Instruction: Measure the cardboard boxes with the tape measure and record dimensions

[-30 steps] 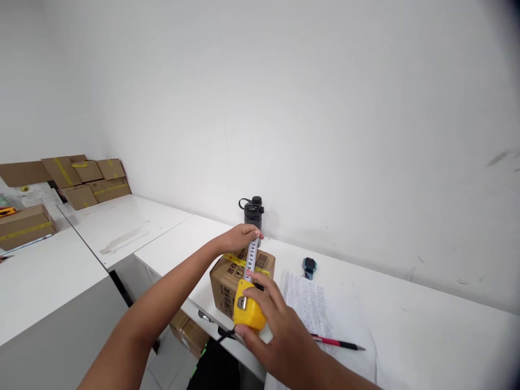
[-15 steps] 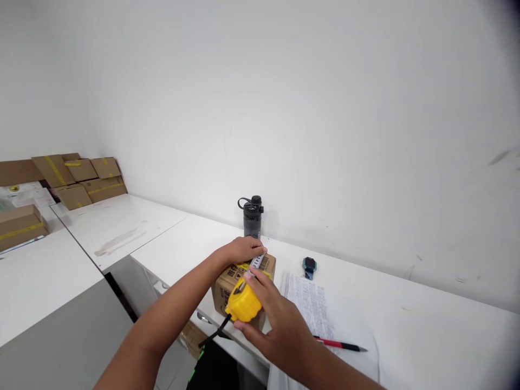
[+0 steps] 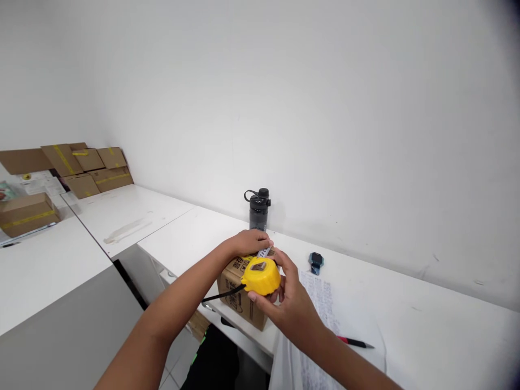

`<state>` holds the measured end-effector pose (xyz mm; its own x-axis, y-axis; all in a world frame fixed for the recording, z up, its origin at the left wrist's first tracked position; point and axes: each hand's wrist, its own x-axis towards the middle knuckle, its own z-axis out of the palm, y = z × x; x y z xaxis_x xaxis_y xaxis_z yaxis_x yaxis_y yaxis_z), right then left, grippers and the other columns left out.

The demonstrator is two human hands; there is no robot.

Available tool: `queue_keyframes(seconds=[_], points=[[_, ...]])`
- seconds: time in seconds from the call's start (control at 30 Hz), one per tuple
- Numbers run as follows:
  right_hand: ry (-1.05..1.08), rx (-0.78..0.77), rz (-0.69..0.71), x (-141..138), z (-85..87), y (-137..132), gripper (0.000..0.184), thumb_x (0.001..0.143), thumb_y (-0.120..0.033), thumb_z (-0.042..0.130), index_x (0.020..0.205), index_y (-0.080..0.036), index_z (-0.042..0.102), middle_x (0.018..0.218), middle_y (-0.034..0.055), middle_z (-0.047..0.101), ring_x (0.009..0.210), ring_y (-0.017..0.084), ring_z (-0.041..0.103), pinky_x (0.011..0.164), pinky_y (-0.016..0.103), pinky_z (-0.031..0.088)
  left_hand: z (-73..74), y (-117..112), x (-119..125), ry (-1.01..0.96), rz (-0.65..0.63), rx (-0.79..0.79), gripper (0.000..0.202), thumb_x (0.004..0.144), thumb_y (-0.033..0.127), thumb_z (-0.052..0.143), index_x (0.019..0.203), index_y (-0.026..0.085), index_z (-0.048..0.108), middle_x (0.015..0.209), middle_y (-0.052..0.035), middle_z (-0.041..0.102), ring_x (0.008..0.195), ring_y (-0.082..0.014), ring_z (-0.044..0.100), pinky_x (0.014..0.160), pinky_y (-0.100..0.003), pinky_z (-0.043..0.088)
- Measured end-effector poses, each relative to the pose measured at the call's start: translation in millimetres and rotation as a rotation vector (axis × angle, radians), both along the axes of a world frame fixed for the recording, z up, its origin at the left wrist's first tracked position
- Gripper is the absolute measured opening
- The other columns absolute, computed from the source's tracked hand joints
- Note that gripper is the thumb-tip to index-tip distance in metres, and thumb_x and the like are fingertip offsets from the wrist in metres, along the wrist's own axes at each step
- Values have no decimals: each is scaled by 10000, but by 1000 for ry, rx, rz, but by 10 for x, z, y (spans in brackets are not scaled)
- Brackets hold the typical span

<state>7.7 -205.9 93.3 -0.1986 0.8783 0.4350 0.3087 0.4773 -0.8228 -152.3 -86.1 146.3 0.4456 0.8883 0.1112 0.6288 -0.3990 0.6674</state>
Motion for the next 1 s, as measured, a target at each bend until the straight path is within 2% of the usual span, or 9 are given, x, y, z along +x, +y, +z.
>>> queue_keyframes(seconds=[0.1,0.2,0.37,0.5,0.6,0.73,0.83,0.93,1.0], points=[[72,-6,73,11,-43,29,777,769,-392,731,1427,-251,343,1304,153,560,817,202,687,618,320,596,14,-14,4,30,1,-20,284,822,453,593,714,211,695,754,-37,686,707,-210,580,658,-301,404],[41,26,147,37,-74,-1,760,765,-412,753,1396,-255,358,1224,128,591,646,139,624,524,282,543,21,-17,-2,89,0,-32,316,849,484,554,749,215,684,778,-35,674,760,-218,579,667,-299,391],[-79,288,343,30,-58,-178,919,696,-608,787,1407,-309,288,1195,106,638,600,135,603,500,277,524,35,-24,12,171,6,-25,328,875,476,512,727,218,650,757,-24,656,747,-211,567,647,-297,365],[-172,405,310,-1,-18,-246,923,731,-633,746,1429,-334,222,1165,98,668,531,124,568,499,295,539,36,-30,26,170,0,-4,319,875,460,513,710,216,637,759,-25,669,746,-211,574,646,-299,360],[-286,378,242,16,8,-227,928,765,-550,755,1458,-302,190,1179,133,660,591,161,619,523,318,553,31,-27,25,176,-8,9,334,883,466,499,699,216,623,763,-23,677,731,-202,574,641,-295,363],[-391,370,262,37,36,-225,964,776,-445,761,1495,-297,137,1386,196,542,873,264,701,579,349,589,16,-11,16,190,-8,23,336,886,473,493,742,209,642,781,-20,680,757,-194,584,657,-283,379],[-392,368,260,21,39,-252,996,760,-402,772,1509,-274,129,1369,195,555,1046,324,675,685,406,622,-14,2,5,168,-17,5,335,885,462,493,784,190,662,800,-21,674,778,-188,582,685,-282,406],[-341,410,273,8,26,-253,1030,742,-350,770,1525,-256,107,1299,177,606,1046,318,681,766,440,626,-13,-9,-17,-45,-25,-47,322,881,434,511,825,159,669,787,-28,660,762,-167,576,712,-277,435],[-301,471,285,30,27,-224,1028,742,-300,745,1537,-257,94,1279,162,621,1019,303,694,790,437,625,66,-53,-36,-256,-12,-78,334,881,449,521,851,145,656,807,-34,655,750,-153,572,716,-276,447]])
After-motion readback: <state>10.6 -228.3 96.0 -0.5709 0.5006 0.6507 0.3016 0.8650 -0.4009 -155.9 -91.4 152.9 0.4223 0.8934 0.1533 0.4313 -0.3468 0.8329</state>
